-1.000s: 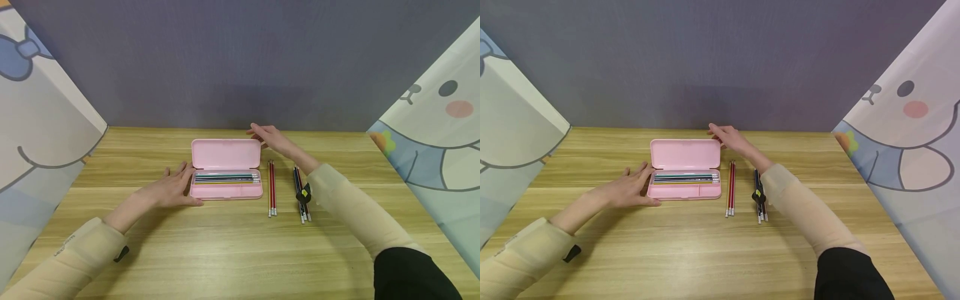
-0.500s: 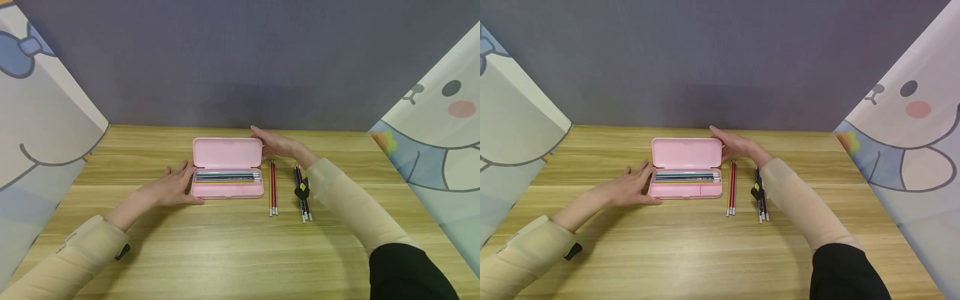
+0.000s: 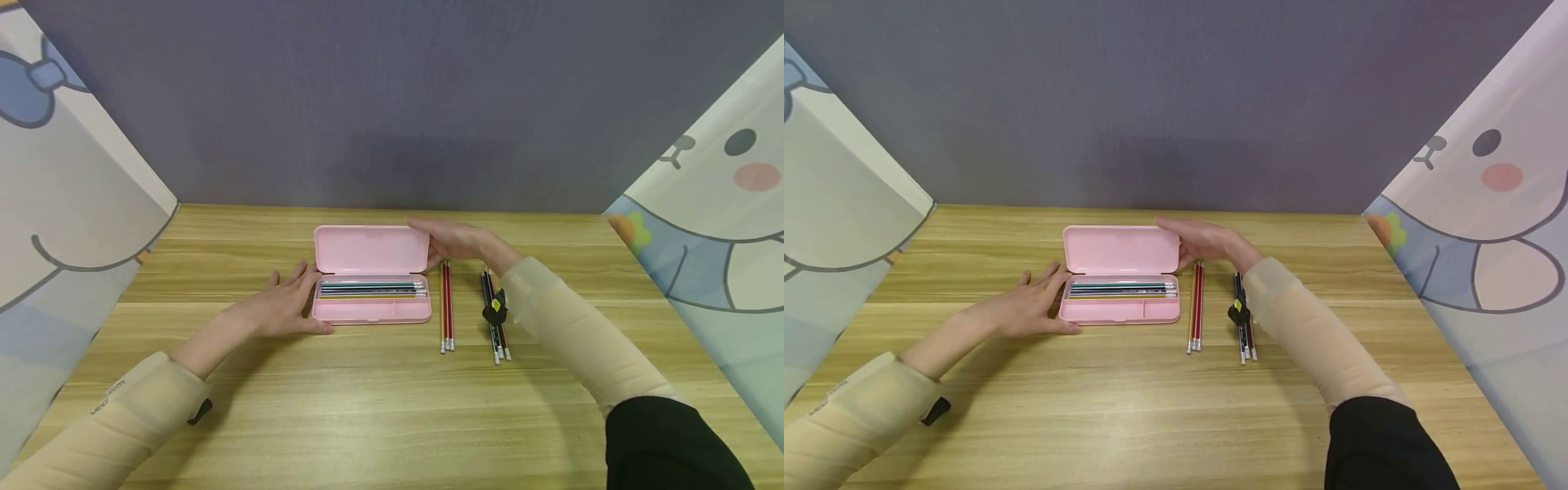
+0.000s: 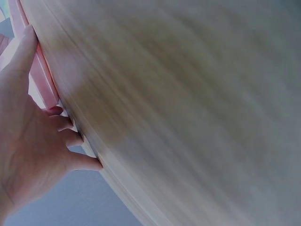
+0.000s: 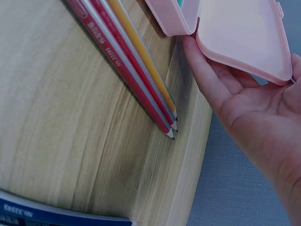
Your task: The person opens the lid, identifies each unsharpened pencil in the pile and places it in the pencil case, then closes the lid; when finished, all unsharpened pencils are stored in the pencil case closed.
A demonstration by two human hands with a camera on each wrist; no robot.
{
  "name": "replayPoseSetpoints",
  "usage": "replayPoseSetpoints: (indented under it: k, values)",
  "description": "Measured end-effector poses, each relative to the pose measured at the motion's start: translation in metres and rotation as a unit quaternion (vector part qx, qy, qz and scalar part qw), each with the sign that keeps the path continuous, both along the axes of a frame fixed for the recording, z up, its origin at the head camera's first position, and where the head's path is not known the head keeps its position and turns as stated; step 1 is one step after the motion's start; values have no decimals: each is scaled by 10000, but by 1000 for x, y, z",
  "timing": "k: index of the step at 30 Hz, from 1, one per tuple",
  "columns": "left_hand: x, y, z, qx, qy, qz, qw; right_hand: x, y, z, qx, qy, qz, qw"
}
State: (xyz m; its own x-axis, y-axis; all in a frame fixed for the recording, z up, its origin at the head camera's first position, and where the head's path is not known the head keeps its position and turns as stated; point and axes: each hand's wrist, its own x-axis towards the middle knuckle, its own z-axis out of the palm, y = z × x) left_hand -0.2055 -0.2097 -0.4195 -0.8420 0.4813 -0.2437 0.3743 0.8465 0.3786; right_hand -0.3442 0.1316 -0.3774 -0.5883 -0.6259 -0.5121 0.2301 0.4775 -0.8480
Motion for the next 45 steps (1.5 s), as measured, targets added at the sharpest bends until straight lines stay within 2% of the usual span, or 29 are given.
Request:
replayPoseSetpoints:
  k: [8,15,27,32,38,45]
  values:
    - [2,2,2,189,-31,92,9998,5,1,3,-66,16,169,9998]
    - [5,1,4,255,-209,110,9994,8,1,4,-32,90,365,9993]
    - [6,-2,5,41,-241,116,9996,17,2,4,-165,494,645,9966]
    - [7,-3,5,-3,-240,116,9996,22,5,3,88,859,696,9938]
    - [7,-3,4,-44,-207,126,9997,31,7,6,612,1509,921,9824]
    - [6,-4,5,-108,-254,138,9995,36,7,1,177,1777,1142,9773]
